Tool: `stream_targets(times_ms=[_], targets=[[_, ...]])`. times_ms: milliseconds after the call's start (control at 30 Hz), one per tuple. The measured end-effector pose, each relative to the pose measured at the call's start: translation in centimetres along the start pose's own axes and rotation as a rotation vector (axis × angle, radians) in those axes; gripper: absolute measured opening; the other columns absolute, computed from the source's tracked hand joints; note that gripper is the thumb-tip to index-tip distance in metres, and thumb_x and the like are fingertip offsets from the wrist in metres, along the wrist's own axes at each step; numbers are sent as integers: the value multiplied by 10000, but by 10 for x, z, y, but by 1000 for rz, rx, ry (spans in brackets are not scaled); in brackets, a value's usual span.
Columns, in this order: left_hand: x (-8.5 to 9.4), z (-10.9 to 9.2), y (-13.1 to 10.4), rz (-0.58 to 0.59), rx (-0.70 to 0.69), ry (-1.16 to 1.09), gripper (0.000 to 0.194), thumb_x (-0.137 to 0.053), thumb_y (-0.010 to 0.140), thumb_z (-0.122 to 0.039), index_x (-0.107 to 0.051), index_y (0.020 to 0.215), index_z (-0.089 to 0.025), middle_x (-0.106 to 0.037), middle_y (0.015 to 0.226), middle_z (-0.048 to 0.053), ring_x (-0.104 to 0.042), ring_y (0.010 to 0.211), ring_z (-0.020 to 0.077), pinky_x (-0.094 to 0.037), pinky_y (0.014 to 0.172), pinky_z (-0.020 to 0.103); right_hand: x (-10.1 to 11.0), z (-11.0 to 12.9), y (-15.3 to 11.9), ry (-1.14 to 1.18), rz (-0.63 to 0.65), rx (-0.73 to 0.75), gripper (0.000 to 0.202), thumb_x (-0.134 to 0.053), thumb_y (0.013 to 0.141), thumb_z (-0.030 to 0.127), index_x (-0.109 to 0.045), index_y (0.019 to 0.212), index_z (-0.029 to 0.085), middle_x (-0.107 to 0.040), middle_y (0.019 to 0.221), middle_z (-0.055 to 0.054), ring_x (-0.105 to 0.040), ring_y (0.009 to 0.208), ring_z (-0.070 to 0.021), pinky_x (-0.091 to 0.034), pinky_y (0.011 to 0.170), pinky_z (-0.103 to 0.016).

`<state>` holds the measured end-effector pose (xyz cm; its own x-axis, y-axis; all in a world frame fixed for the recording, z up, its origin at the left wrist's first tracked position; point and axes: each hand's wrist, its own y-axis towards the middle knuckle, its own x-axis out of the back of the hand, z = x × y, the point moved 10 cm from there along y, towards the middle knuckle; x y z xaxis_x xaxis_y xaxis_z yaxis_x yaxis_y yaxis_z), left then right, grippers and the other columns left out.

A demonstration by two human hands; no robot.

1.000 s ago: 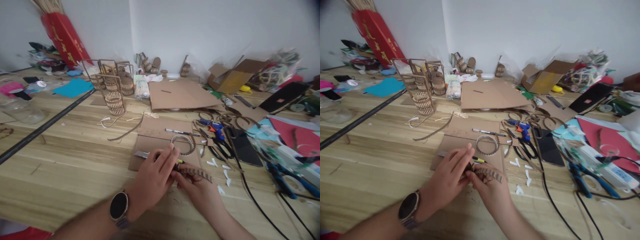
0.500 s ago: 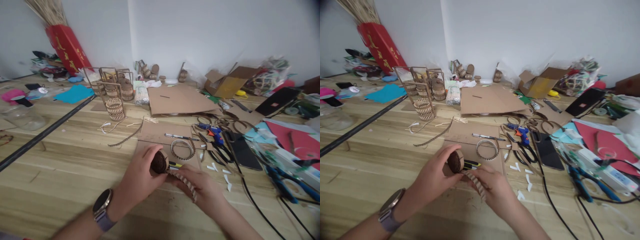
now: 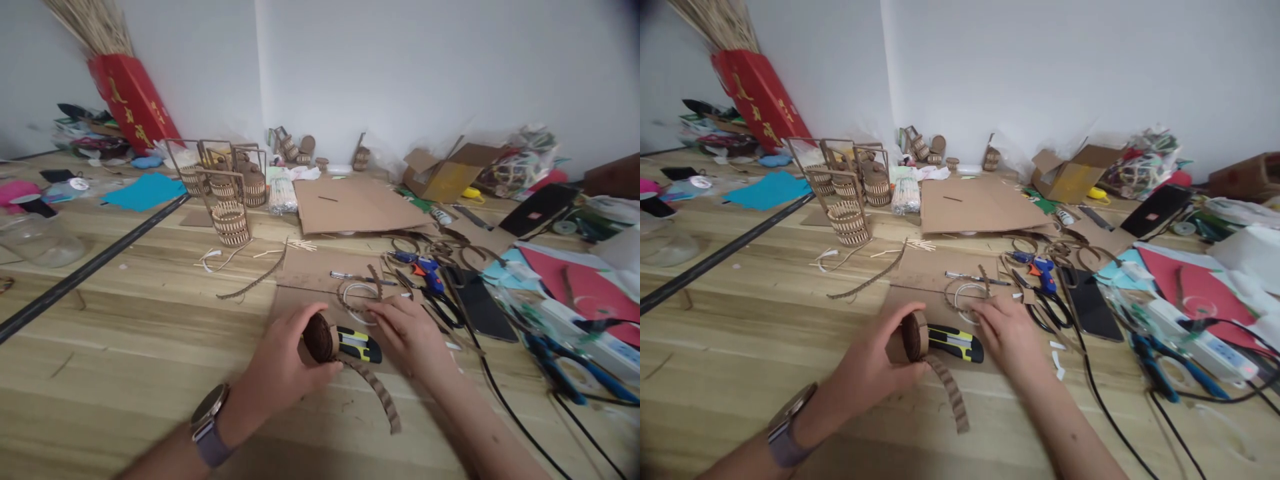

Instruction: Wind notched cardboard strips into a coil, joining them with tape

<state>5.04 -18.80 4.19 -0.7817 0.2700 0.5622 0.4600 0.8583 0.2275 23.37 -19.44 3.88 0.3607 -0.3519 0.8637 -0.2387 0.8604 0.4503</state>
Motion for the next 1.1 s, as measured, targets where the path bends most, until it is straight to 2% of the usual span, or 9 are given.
stream_targets(times_ms=[67,133,300,433,500,633,800,967,1100], targets=[[-4,-5,-3,29,-46,-29,610,-747,708,-208,-498,1265,-231,-646,1202,87,-614,1086,267,-499,948,427,-5,2,0,16,19,11,366,-431,964,225,-613,1281,211,-732,1053,-106,-679,935,-226,-538,798,-357],[-7,-8,-4,51,-75,-50,631,-764,702,-200,-496,1273,-231,-644,1225,84,-609,1110,259,-495,958,401,-10,0,0,24,49,21,373,-447,960,230,-594,1302,212,-720,1163,-107,-673,1016,-227,-530,846,-369],[-13,-6,-4,95,-65,-67,722,-813,646,-175,-497,1294,-225,-661,1206,73,-627,1081,256,-499,946,388,-17,-14,-2,-4,109,32,171,-559,905,254,-723,956,241,-757,1034,-83,-655,1016,-286,-456,875,-482],[-14,-4,-4,135,-49,-66,758,-822,652,-214,-478,1327,-212,-672,1190,91,-643,1057,262,-514,934,398,-5,-11,-1,-10,91,41,193,-499,939,242,-688,904,246,-757,970,-74,-631,1033,-299,-369,932,-555],[-15,-8,-5,178,-105,-32,749,-836,659,-270,-493,1322,-206,-618,1297,132,-599,1164,289,-478,1006,429,4,-5,0,39,83,60,203,-473,956,262,-674,933,247,-749,970,-84,-621,1048,-298,-389,926,-539],[-20,-15,-9,362,-194,49,686,-846,630,-419,-596,1228,-195,-352,1544,178,-497,1307,350,-428,1072,459,17,15,0,279,96,133,191,-473,969,299,-655,938,251,-727,971,-81,-623,1078,-265,-475,936,-455],[-26,-27,-15,552,-244,-100,639,-779,657,-567,-646,1181,-226,-617,1320,102,-606,1181,284,-479,1021,368,25,20,-1,424,32,104,223,-479,974,310,-691,929,255,-719,1044,-92,-651,1074,-237,-535,915,-390],[-23,-33,-12,446,-288,-8,594,-767,678,-576,-666,1144,-222,-665,1230,100,-598,1156,294,-434,1054,412,23,17,-5,372,-65,12,241,-495,956,256,-722,1037,260,-729,1095,-107,-687,1029,-230,-570,851,-366],[-26,-32,-12,429,-302,91,634,-809,609,-576,-672,1110,-213,-689,1166,99,-577,1115,302,-428,1037,429,27,22,-7,302,-142,14,205,-542,926,232,-744,944,260,-742,1032,-96,-703,967,-225,-585,795,-347]])
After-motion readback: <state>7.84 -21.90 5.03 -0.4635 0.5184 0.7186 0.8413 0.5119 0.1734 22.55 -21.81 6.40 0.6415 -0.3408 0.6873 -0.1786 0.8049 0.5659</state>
